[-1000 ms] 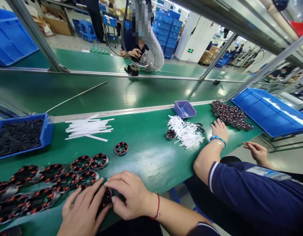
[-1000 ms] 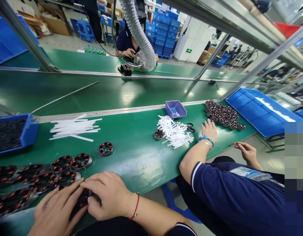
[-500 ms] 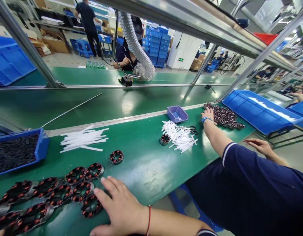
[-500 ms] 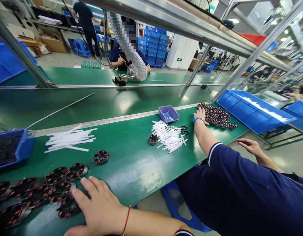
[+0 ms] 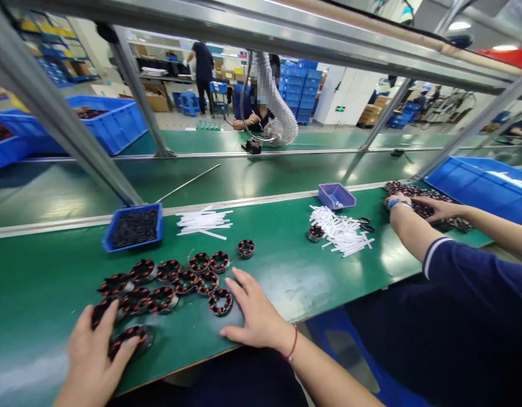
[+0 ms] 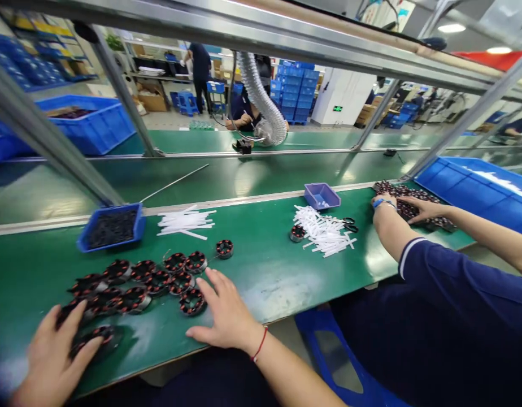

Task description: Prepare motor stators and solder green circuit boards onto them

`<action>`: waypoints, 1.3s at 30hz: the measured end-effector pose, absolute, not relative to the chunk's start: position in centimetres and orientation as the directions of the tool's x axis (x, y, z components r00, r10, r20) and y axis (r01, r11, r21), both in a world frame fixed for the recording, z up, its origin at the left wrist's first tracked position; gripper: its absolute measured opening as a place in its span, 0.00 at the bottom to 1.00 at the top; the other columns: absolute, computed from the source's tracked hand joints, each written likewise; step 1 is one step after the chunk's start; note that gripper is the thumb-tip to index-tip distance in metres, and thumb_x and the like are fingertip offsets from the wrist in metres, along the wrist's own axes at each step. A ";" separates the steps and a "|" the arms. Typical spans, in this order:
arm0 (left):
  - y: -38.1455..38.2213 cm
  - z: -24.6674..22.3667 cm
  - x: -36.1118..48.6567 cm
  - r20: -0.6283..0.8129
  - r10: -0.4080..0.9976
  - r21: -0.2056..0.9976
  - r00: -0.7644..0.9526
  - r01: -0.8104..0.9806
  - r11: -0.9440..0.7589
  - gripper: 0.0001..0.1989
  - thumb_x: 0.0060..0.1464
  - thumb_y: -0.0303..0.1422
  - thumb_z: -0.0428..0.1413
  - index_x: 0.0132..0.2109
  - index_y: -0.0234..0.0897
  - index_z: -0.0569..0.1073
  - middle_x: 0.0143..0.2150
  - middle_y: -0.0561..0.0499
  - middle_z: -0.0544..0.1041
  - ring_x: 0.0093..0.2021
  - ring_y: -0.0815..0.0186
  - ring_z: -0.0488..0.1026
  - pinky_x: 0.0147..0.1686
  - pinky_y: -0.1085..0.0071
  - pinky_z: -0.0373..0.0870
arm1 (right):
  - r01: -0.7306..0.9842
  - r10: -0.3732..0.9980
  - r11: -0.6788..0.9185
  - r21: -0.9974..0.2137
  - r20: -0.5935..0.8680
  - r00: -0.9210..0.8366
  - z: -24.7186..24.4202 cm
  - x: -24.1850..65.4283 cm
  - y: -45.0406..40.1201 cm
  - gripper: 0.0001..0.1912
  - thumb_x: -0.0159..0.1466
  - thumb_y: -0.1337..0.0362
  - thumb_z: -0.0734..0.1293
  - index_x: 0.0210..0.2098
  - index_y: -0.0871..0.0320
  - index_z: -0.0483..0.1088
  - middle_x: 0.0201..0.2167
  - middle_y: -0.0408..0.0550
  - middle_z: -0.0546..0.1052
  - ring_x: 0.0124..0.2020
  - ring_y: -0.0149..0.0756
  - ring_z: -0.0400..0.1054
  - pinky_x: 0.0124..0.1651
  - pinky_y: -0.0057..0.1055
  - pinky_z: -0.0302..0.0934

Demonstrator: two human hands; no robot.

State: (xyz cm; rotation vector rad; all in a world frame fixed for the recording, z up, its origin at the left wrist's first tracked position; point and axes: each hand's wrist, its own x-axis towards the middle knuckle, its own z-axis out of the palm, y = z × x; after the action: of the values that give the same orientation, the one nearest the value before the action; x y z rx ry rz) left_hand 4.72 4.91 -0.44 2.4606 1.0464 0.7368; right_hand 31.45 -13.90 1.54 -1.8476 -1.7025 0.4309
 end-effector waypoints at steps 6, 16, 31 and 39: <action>1.3 -2.4 6.3 0.316 0.704 0.344 0.636 0.614 -0.710 0.32 0.58 0.44 0.47 0.67 0.41 0.51 0.66 0.40 0.54 0.65 0.40 0.48 0.60 0.40 0.49 | 0.888 0.977 -0.016 -0.460 0.182 0.112 1.4 30.1 -13.7 0.55 0.51 0.45 0.71 0.68 0.58 0.41 0.69 0.59 0.42 0.69 0.53 0.33 0.66 0.54 0.42; -2.8 1.5 7.8 0.081 0.566 0.453 0.821 0.475 -0.754 0.47 0.53 0.49 0.56 0.70 0.38 0.39 0.71 0.40 0.43 0.67 0.45 0.45 0.61 0.50 0.55 | 0.970 0.977 0.034 -0.240 0.211 0.018 2.9 28.9 -11.0 0.47 0.56 0.47 0.68 0.67 0.58 0.46 0.70 0.57 0.40 0.69 0.58 0.31 0.65 0.60 0.39; 5.5 2.8 11.9 -0.087 0.346 0.521 0.934 0.338 -0.784 0.59 0.36 0.62 0.59 0.69 0.46 0.42 0.72 0.43 0.33 0.69 0.36 0.30 0.62 0.36 0.41 | 0.967 0.993 -0.064 -0.246 -0.115 0.036 3.6 38.0 -9.0 0.51 0.54 0.40 0.67 0.68 0.52 0.45 0.71 0.51 0.39 0.70 0.56 0.26 0.65 0.57 0.43; 2.3 1.3 16.7 -0.050 0.331 0.633 0.942 0.286 -0.719 0.60 0.31 0.63 0.60 0.67 0.36 0.54 0.71 0.32 0.34 0.69 0.35 0.33 0.61 0.39 0.48 | 0.935 0.996 -0.054 -0.351 -0.089 0.024 2.7 39.0 -10.0 0.54 0.52 0.42 0.69 0.69 0.51 0.41 0.70 0.50 0.43 0.70 0.51 0.26 0.68 0.55 0.36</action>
State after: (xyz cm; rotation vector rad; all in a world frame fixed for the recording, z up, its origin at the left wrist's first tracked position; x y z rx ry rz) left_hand 16.71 2.28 1.33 2.4170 0.4339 0.0868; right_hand 39.01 -10.03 2.67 -2.0986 -2.0151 0.4632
